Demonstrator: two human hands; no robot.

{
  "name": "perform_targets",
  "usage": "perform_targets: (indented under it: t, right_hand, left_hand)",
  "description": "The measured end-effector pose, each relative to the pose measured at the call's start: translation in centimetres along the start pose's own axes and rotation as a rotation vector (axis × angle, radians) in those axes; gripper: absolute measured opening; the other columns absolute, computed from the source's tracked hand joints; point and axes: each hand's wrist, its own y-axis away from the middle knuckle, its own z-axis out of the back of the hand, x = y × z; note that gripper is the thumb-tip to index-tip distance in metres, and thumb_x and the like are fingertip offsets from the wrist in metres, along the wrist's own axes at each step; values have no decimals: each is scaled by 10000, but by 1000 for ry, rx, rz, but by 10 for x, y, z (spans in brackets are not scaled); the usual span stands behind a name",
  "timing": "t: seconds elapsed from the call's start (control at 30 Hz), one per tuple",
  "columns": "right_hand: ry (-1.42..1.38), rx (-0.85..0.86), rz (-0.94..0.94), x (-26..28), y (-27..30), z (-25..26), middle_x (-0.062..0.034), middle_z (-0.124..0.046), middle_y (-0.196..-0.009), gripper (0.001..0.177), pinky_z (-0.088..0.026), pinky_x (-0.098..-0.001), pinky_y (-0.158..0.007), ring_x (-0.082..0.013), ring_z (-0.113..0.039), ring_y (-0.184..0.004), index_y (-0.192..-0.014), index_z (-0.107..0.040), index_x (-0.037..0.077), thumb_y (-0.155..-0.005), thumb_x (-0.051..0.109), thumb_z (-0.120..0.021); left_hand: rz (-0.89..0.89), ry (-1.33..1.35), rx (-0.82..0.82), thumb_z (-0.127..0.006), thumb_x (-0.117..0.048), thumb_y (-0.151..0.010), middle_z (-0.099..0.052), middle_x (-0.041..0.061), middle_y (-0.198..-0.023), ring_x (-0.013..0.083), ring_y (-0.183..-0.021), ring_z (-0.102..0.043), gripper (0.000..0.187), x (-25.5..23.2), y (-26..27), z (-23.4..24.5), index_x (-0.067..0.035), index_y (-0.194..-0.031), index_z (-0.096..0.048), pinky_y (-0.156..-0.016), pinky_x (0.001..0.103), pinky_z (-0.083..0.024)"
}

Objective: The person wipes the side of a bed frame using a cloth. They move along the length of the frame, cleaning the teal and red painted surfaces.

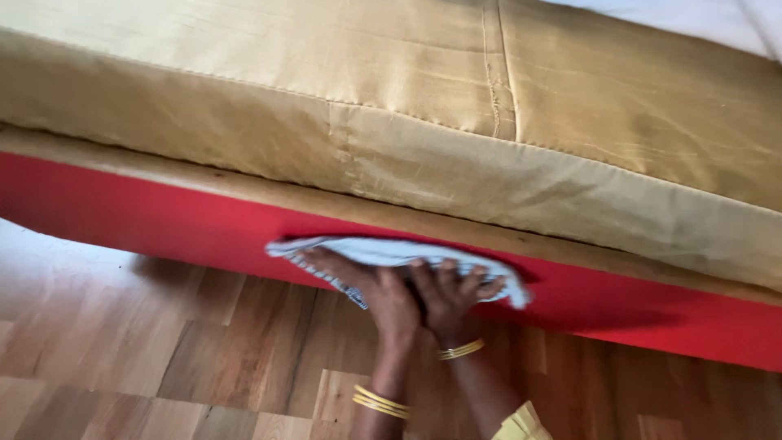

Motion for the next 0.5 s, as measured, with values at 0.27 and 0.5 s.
perform_targets:
  t: [0.27,0.5]
  right_hand:
    - [-68,-99,207,39,-16,-8,-6,-216,-1748,425,-24,-555,-1333,-326,0,-1640,-1594,-493,356,-1177,432,-467]
    - [-321,186,321,15,-17,11,85,-539,-1557,406,-256,-363,-1294,-105,-454,-1458,-1462,-642,192,-1064,236,-571]
  left_hand:
    - [157,111,-61,-297,-512,-1101,84,274,-1682,378,-1552,-19,832,101,10,-2,8,-1611,106,-1261,466,-129]
    - [309,156,32,-280,-451,-1089,-515,276,-1390,339,-1203,-546,635,168,43,-15,75,-1430,-379,-1042,453,-439]
